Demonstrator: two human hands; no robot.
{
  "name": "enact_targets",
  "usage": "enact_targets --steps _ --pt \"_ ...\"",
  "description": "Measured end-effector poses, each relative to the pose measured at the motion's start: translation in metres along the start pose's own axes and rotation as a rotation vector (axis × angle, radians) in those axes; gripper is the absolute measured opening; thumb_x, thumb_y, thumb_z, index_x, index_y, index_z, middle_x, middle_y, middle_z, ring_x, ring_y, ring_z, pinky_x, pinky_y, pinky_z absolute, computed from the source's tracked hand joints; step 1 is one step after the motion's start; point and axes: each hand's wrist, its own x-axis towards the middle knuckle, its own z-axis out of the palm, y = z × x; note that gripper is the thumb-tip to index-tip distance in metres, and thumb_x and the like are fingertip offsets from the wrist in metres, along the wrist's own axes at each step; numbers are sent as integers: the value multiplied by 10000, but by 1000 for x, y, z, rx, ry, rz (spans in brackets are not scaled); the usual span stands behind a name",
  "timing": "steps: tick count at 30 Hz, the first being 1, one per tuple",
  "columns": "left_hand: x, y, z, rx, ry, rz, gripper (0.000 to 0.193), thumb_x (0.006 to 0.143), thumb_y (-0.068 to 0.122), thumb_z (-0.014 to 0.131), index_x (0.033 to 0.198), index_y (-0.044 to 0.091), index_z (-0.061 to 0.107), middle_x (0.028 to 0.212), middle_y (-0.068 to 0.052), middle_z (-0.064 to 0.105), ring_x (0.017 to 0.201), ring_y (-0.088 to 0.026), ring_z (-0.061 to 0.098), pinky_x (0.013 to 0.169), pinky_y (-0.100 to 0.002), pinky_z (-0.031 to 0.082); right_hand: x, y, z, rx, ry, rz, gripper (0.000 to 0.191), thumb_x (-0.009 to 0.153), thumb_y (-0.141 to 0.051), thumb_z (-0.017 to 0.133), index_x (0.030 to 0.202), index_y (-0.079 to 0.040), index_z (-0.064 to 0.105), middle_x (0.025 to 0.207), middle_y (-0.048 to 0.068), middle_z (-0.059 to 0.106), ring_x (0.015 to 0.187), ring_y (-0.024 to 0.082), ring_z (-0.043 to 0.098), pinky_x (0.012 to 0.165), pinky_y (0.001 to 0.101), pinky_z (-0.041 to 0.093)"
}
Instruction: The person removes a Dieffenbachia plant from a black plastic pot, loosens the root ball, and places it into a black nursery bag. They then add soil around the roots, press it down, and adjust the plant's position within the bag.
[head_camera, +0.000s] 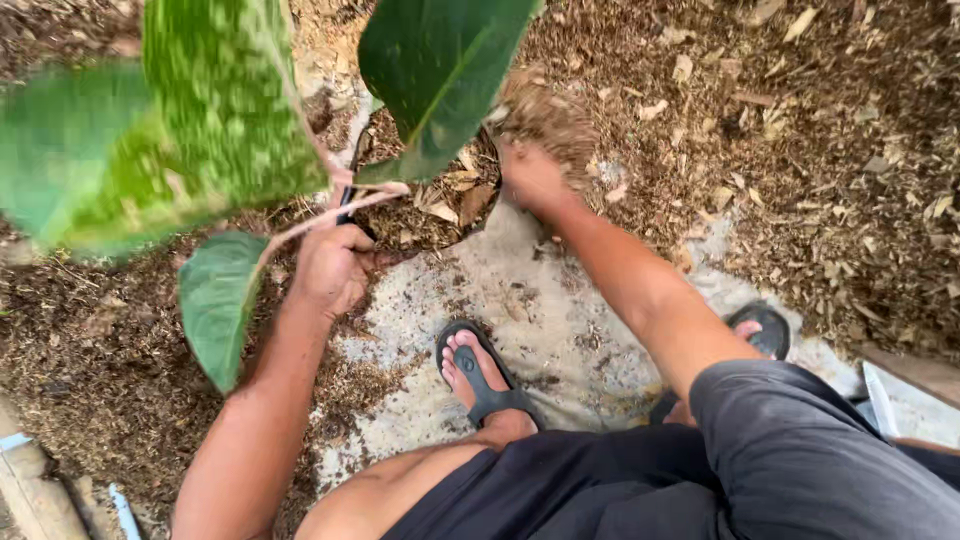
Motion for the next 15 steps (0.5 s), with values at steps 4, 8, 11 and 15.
enact_targets --steps 4,8,11,15 --pt "17 -15 -17 96 15 4 802 844 -60 473 1620 115 370 960 -91 537 627 -143 566 441 -245 425 -2 19 -74 -419 575 -669 581 1121 -463 330 1394 -13 577 1306 248 631 1231 351 619 1086 503 498" --pt "49 -28 -8 276 -64 -54 900 883 -28 478 1725 266 359 936 -205 591 566 -187 472 367 -307 321 -101 72 -45 -672 -229 -956 502 908 -414 563 1264 -64 612 1348 205 577 1248 359 576 1052 519 510" --pt "79 -43 14 -53 -114 -92 878 775 -57 440 1612 185 322 1070 -116 652 691 -167 654 568 -298 577 -112 85 -42 -739 -132 -1233 603 908 -537 544 1352 -131 591 1380 188 587 1222 339 594 971 489 537" --pt "111 -56 37 47 -163 -67 891 779 -60 445 1623 183 297 1185 -193 620 711 -197 621 608 -327 590 -60 66 -101 -544 25 -98 513 1086 -461 491 1464 -119 545 1281 189 678 1111 337 699 928 480 589"
